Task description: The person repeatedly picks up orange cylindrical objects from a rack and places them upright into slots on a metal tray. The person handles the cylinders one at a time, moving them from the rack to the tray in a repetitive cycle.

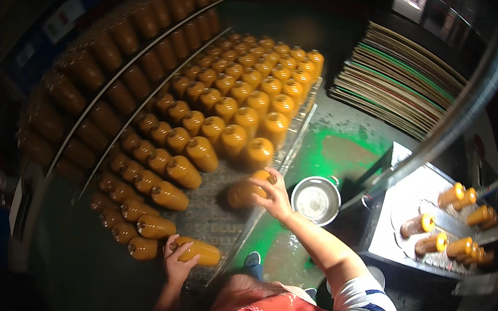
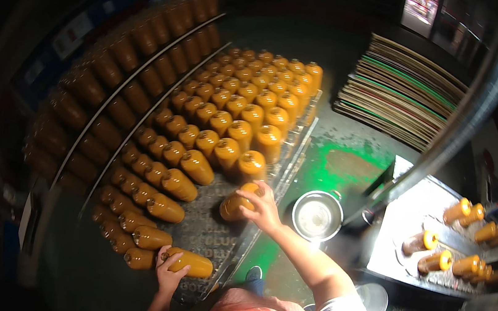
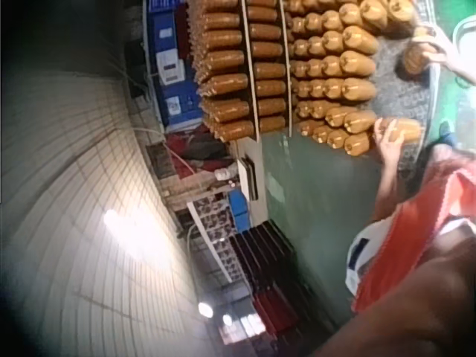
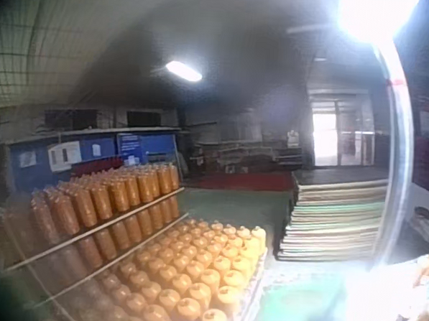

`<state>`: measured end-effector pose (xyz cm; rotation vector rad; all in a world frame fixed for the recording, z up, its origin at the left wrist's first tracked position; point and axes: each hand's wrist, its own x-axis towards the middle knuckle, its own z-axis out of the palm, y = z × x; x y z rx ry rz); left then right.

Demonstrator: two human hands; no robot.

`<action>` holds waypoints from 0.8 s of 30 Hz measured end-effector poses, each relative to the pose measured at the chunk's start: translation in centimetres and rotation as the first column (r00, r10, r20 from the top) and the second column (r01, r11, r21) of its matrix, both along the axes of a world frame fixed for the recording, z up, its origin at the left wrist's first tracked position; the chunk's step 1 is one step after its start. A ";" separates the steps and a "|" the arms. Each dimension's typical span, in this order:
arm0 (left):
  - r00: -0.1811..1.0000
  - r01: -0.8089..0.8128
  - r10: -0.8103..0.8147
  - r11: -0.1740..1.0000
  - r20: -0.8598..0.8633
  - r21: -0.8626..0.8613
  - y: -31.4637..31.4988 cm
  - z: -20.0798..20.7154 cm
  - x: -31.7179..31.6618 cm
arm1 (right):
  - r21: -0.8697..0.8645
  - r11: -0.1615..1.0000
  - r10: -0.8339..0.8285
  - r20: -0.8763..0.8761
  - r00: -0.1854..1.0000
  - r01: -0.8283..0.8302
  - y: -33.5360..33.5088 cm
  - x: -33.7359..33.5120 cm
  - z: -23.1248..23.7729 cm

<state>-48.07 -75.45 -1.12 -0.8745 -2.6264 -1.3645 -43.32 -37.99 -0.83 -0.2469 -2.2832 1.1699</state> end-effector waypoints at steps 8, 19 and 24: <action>0.334 0.365 -0.648 0.758 0.684 0.540 18.6 -2.6 6.8 | -0.716 0.558 -0.534 0.076 0.842 0.419 5.6 35.8 -1.6; -0.645 0.519 -0.057 0.699 0.762 0.492 40.5 -7.7 36.0 | -0.964 -0.242 -0.823 0.145 0.549 -0.109 1.8 62.4 -8.8; -0.881 0.449 0.223 0.670 0.417 0.590 45.8 -9.3 42.2 | -0.884 -0.045 -0.846 -0.214 0.488 -0.466 0.5 64.8 -14.3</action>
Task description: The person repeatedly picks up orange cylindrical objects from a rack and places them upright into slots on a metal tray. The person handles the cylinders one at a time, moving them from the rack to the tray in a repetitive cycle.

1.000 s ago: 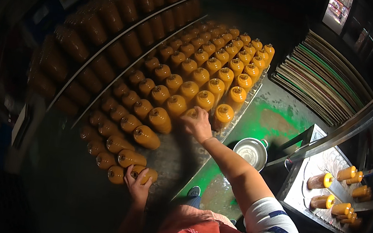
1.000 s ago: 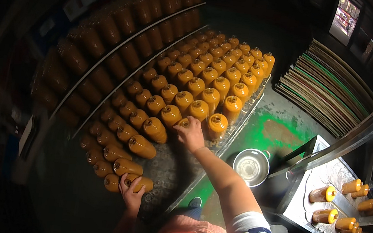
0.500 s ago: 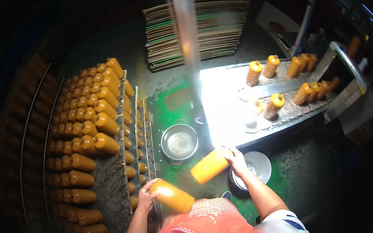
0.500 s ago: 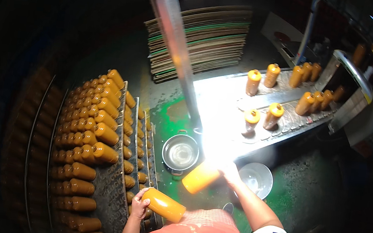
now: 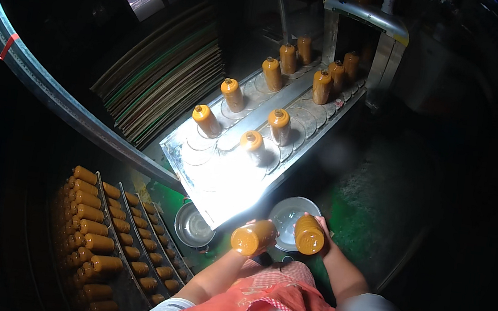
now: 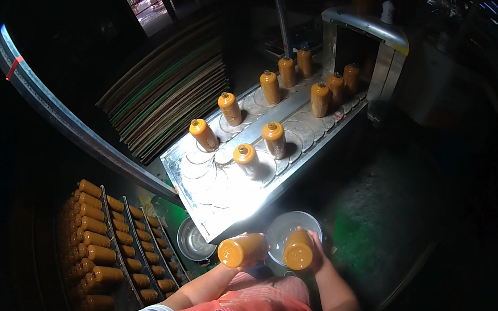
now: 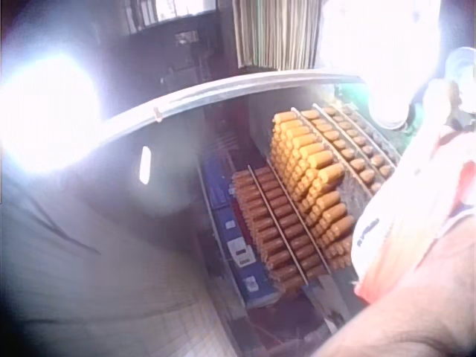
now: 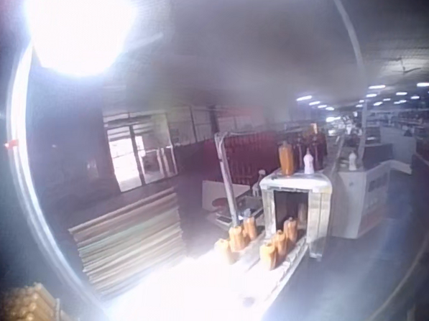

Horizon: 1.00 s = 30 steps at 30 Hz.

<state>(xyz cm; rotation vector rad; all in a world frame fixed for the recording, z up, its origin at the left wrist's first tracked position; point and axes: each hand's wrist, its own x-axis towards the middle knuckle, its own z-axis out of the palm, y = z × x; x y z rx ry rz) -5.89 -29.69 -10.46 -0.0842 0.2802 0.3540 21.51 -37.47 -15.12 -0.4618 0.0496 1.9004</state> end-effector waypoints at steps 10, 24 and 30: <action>0.972 0.232 -0.234 0.946 0.018 -0.227 7.6 -1.9 3.5 | 0.128 0.973 -0.114 -0.465 0.878 0.194 0.4 0.9 -1.8; 0.987 -0.026 0.027 1.000 0.160 -0.009 17.3 3.0 2.4 | -0.116 0.852 -0.434 0.388 0.813 0.510 13.6 5.3 9.0; 0.383 0.509 0.892 0.012 -0.239 0.861 25.2 13.3 -1.6 | 0.619 0.760 -0.552 0.776 -0.303 0.200 26.7 1.3 16.9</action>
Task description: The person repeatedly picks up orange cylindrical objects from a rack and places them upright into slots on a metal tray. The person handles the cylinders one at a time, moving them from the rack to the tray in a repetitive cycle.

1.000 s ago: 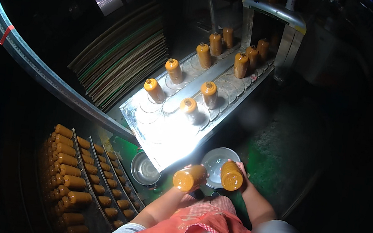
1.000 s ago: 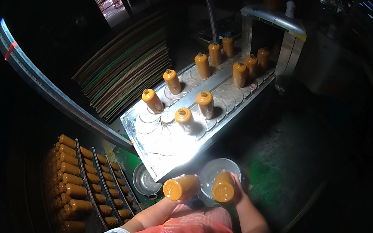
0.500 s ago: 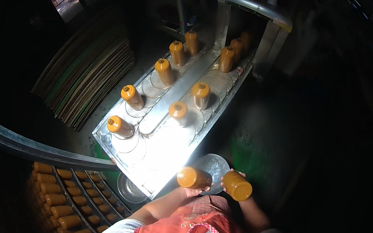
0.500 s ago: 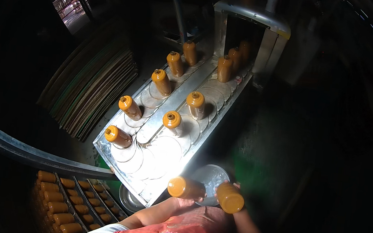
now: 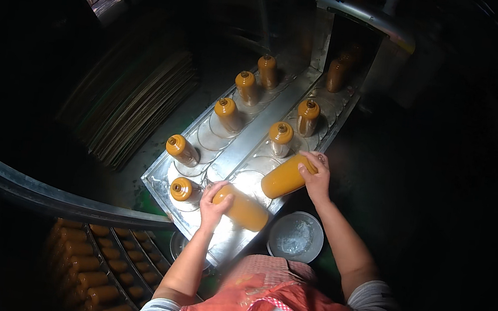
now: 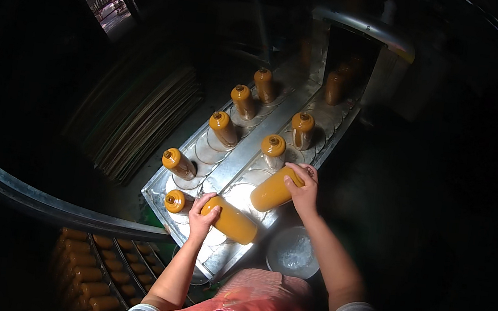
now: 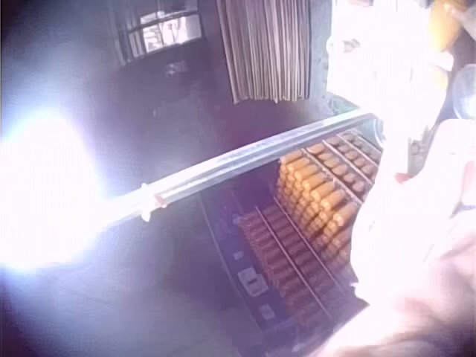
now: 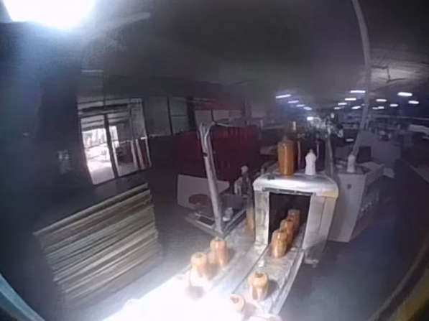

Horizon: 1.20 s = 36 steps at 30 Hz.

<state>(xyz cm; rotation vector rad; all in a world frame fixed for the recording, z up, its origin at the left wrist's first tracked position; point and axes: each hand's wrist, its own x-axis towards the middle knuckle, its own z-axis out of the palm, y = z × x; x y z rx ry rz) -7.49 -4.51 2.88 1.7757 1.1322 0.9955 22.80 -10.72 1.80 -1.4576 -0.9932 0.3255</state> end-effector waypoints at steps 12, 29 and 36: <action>0.951 -0.027 0.149 0.913 -0.271 0.406 -3.5 -2.0 8.0 | -0.160 0.987 0.077 0.456 0.887 -0.004 7.7 -3.5 -2.6; 0.506 -0.735 0.862 0.423 -0.014 -0.530 -49.1 -8.1 -20.1 | -0.504 0.246 0.716 -0.481 0.506 -0.828 -29.9 -13.1 -17.4; -0.260 -0.955 0.961 -0.242 -0.093 0.170 -67.2 -4.9 -33.0 | -0.485 -0.045 0.927 -0.347 0.145 -0.873 -30.5 -31.7 -10.3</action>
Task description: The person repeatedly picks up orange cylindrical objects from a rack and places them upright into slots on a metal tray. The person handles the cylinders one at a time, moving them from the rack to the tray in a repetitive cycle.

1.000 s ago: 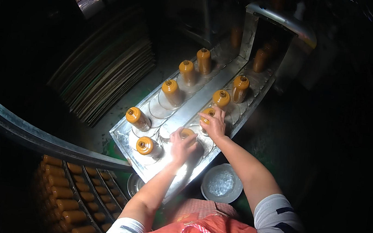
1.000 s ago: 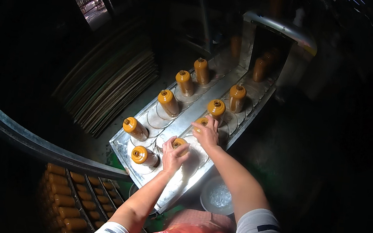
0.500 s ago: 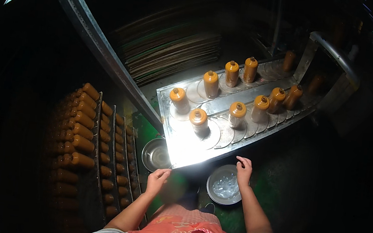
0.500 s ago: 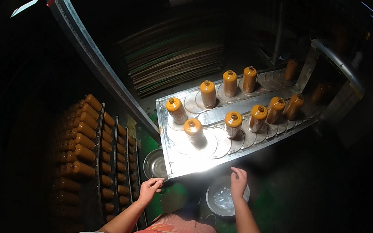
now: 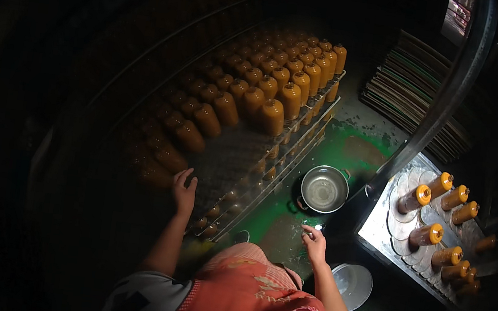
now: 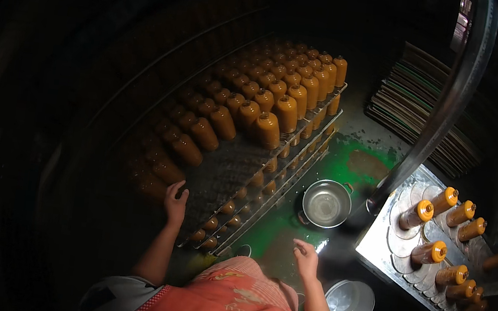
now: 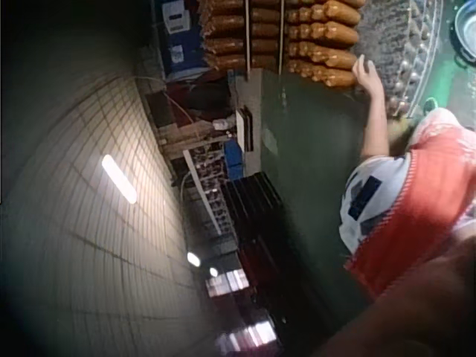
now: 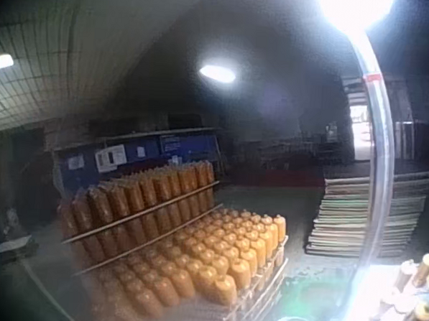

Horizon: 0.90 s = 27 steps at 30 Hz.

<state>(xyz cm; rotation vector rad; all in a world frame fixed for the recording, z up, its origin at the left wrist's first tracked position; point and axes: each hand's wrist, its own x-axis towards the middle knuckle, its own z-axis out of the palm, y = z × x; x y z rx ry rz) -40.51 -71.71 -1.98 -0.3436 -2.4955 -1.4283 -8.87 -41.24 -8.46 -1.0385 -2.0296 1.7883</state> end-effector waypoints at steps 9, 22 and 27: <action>0.989 -0.145 0.130 0.811 -0.068 -0.567 -13.0 -0.3 -9.7 | 0.623 0.599 0.672 -0.048 0.739 -0.504 -12.3 -37.5 10.0; 0.990 -0.054 0.014 0.958 -0.142 -0.283 -14.4 -1.2 -11.1 | 0.847 0.389 0.717 -0.032 0.696 -0.362 -16.5 -51.0 6.4; 0.964 0.264 -0.263 0.965 -0.022 0.006 -14.2 1.5 -9.0 | 0.685 0.633 0.619 -0.167 0.767 -0.362 -10.5 -38.8 7.6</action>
